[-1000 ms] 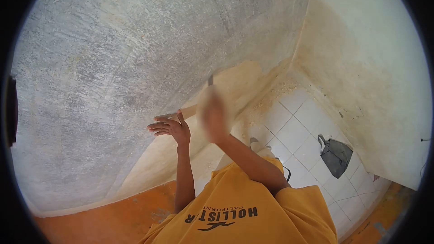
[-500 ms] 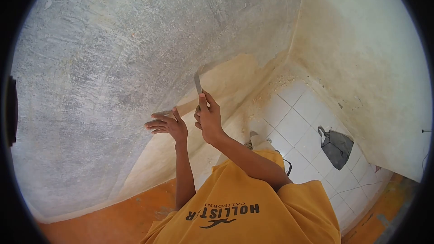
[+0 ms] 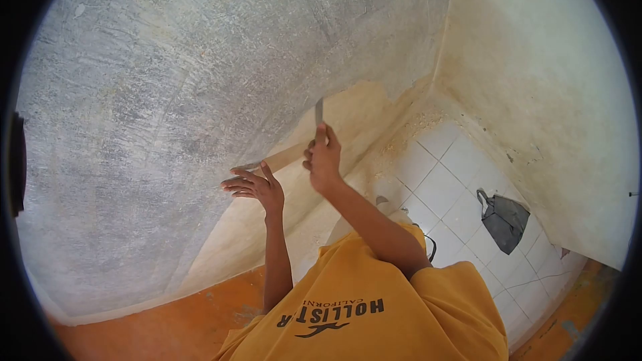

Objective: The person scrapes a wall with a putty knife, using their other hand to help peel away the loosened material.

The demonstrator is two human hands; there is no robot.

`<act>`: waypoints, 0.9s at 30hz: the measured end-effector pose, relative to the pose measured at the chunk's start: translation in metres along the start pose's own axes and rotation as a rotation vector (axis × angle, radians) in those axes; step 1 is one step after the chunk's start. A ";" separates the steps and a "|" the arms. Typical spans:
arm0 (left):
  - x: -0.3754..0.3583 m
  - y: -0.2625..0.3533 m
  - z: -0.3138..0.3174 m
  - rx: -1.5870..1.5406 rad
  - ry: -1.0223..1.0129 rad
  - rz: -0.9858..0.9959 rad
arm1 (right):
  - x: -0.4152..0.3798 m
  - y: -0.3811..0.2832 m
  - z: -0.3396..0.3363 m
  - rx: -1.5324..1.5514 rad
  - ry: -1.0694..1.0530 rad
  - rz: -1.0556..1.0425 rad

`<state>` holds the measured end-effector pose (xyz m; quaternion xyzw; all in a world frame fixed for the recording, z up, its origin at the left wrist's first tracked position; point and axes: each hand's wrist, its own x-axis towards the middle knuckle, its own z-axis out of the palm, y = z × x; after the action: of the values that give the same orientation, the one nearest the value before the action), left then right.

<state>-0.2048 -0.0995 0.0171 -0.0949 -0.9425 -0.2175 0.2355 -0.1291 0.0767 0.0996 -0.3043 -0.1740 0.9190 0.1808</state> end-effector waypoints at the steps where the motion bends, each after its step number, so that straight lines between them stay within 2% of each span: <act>1: -0.002 0.000 -0.003 -0.003 -0.009 0.011 | -0.001 0.000 -0.001 -0.001 -0.002 0.016; 4: -0.008 0.003 -0.008 -0.018 -0.038 0.037 | -0.020 -0.008 0.011 -0.003 0.012 0.099; 7: -0.006 0.005 -0.013 -0.021 -0.072 0.046 | -0.028 -0.009 0.010 0.012 -0.083 0.110; 11: -0.011 0.009 -0.022 -0.037 -0.109 0.025 | -0.029 0.000 0.009 -0.087 -0.030 0.047; 18: -0.010 0.012 -0.029 -0.030 -0.155 -0.017 | -0.017 0.001 0.001 -0.026 -0.074 0.047; 21: -0.014 0.018 -0.034 -0.064 -0.088 0.095 | -0.025 0.004 0.013 -0.058 0.033 0.063; 24: -0.016 0.023 -0.041 -0.093 -0.079 0.121 | -0.037 0.009 0.017 -0.029 -0.076 0.082; 27: -0.017 0.024 -0.048 -0.111 -0.110 0.099 | -0.014 0.001 0.001 -0.065 -0.044 0.039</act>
<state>-0.1645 -0.1012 0.0556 -0.1663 -0.9347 -0.2518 0.1881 -0.1193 0.0693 0.1072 -0.2932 -0.2018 0.9226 0.1488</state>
